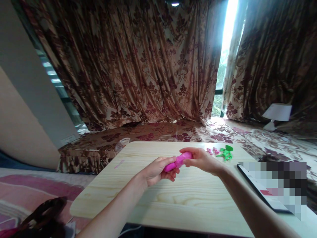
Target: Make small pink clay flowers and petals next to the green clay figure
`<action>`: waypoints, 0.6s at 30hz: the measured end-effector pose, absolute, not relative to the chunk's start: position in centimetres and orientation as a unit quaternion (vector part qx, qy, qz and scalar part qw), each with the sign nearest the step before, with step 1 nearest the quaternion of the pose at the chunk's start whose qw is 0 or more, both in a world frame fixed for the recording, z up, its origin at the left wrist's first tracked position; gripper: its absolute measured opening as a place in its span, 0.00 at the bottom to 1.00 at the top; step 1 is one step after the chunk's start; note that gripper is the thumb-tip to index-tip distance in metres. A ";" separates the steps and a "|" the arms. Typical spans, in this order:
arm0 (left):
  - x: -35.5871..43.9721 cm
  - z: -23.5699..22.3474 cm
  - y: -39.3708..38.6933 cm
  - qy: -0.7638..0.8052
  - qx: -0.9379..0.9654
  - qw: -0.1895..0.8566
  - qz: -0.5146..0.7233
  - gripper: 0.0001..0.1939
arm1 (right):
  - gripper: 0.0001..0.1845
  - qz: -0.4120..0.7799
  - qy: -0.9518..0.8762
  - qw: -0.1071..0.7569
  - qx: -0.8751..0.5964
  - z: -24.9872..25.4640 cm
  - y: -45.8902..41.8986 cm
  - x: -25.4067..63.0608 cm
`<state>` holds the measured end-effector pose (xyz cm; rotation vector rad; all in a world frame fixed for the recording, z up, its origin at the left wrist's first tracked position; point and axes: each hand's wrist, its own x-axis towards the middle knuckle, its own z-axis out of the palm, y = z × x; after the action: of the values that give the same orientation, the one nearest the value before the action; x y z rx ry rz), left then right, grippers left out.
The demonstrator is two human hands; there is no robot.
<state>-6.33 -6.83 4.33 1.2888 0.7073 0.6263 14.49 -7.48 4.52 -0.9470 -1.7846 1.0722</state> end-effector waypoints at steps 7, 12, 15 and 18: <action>-5.8 4.6 -7.2 0.362 0.717 0.473 0.362 0.23 | 0.18 0.441 -0.676 0.422 -0.413 4.7 -7.2 13.8; -5.4 4.0 -7.0 0.369 0.735 0.411 0.392 0.18 | 0.18 0.429 -0.670 0.427 -0.430 4.4 -7.4 13.6; -5.5 3.8 -6.9 0.370 0.737 0.412 0.386 0.19 | 0.18 0.413 -0.671 0.445 -0.425 4.2 -7.4 13.5; -5.4 3.8 -7.0 0.376 0.736 0.414 0.382 0.19 | 0.18 0.410 -0.661 0.463 -0.425 4.2 -7.3 13.5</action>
<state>-5.44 -6.97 3.84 1.8498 0.9440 0.9603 13.53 -7.30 4.17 -1.0441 -1.6254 1.0070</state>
